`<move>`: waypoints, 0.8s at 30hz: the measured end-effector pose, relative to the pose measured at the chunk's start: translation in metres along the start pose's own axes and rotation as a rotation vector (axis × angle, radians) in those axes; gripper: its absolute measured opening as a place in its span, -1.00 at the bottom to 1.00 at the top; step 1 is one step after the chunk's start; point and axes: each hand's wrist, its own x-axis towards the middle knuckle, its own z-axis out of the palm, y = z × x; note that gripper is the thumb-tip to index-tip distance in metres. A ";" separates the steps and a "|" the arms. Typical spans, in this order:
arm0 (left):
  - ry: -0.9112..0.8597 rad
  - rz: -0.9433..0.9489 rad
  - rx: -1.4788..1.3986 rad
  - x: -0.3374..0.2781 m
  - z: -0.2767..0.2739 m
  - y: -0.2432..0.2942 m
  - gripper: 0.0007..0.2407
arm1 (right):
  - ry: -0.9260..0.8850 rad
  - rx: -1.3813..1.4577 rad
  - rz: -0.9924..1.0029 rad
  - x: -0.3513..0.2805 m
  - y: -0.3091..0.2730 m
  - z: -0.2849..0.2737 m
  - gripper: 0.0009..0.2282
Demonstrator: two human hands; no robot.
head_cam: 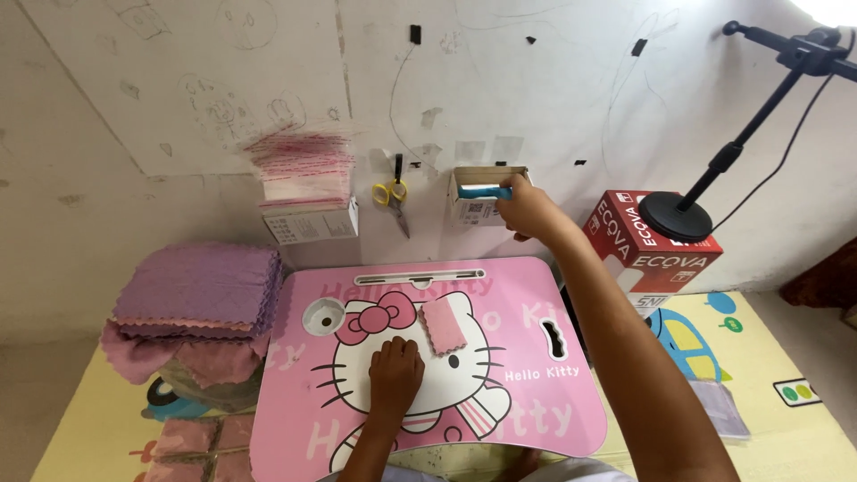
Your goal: The person uses a lint roller to clean small fabric cloths on a Hello Kitty tray. They roll the lint roller over grey and pink cloths, fold them, and place one into a plastic bag. The process is repeated with additional cloths.
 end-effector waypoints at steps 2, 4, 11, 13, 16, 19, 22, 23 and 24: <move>-0.006 -0.001 0.002 -0.001 0.001 0.000 -0.92 | -0.020 -0.024 0.006 0.003 -0.003 -0.001 -0.59; -0.011 -0.003 0.004 -0.001 0.002 -0.001 -0.92 | -0.039 -0.050 0.011 0.001 -0.008 -0.002 -0.59; -0.103 -0.027 -0.034 -0.005 0.006 -0.001 -0.93 | 0.190 -0.556 -0.057 0.013 -0.010 0.003 -0.55; -0.121 -0.037 -0.049 -0.005 0.006 -0.002 -0.93 | 0.339 -0.627 -0.137 0.016 -0.016 0.012 -0.58; -0.132 -0.048 -0.088 -0.004 0.007 -0.001 -0.92 | 0.560 -0.630 -0.449 0.008 -0.041 0.035 -0.60; -0.130 -0.051 -0.059 -0.006 0.010 -0.002 -0.92 | 0.622 -0.610 -0.710 0.006 -0.065 0.071 -0.63; -0.103 -0.049 -0.074 -0.007 0.007 0.000 -0.94 | 0.444 -0.509 -0.881 0.007 -0.089 0.102 -0.67; -0.124 -0.044 -0.090 -0.007 0.008 -0.001 -0.92 | 0.402 -0.489 -0.950 0.015 -0.093 0.113 -0.65; -0.145 -0.039 -0.105 -0.007 0.009 -0.002 -0.90 | 0.360 -0.468 -1.019 0.023 -0.097 0.124 -0.61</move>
